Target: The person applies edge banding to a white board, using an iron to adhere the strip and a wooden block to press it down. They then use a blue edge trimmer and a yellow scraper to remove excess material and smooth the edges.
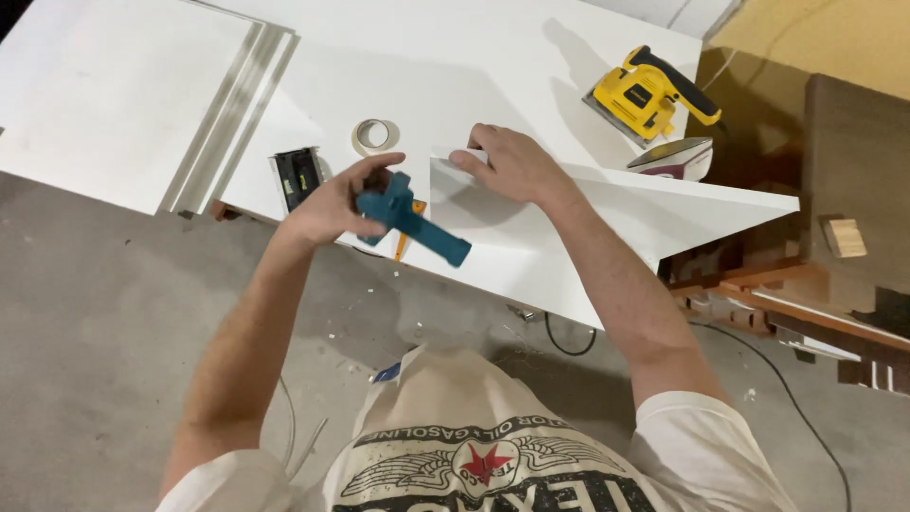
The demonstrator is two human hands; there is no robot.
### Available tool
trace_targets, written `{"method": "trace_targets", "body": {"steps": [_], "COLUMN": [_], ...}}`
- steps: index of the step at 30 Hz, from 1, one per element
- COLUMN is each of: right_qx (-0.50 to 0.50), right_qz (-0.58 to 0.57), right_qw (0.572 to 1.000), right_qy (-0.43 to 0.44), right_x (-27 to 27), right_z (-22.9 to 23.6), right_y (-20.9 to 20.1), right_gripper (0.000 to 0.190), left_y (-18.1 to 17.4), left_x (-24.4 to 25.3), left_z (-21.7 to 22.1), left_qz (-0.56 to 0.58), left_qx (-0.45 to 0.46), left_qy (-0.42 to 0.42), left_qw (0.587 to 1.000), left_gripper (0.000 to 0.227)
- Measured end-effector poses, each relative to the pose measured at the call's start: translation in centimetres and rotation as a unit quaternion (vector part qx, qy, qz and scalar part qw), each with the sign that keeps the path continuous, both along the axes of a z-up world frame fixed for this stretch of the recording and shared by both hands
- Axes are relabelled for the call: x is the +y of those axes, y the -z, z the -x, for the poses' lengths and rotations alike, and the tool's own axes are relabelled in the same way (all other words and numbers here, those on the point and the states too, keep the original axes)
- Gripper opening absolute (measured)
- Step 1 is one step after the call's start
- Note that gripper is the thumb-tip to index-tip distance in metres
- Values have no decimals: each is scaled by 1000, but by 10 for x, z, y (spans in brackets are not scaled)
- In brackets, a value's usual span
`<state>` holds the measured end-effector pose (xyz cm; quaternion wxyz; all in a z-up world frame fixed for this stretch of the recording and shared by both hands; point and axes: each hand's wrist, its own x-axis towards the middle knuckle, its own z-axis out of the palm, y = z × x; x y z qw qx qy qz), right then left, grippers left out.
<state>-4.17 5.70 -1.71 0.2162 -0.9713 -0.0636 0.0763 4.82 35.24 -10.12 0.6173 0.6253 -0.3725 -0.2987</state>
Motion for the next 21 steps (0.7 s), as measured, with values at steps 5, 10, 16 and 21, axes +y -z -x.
{"method": "trace_targets", "body": {"steps": [5, 10, 16, 21], "right_qx": [-9, -36, -1, 0], "right_qz": [5, -5, 58, 110], "right_qw": [1000, 999, 997, 994], "right_qy": [-12, -34, -49, -21], "right_x": [-4, -9, -1, -4], "right_z": [2, 1, 4, -1], "right_y": [2, 8, 5, 27], "right_gripper": [69, 63, 53, 43], "left_y": [-90, -82, 30, 124], "left_x": [-12, -5, 75, 95], "left_z": [87, 109, 58, -33], "left_qz": [-205, -269, -211, -138], "left_qx": [-254, -402, -128, 237], "left_qy": [-8, 21, -143, -461], "left_qw": [945, 875, 959, 844], "left_gripper": [120, 99, 83, 73]}}
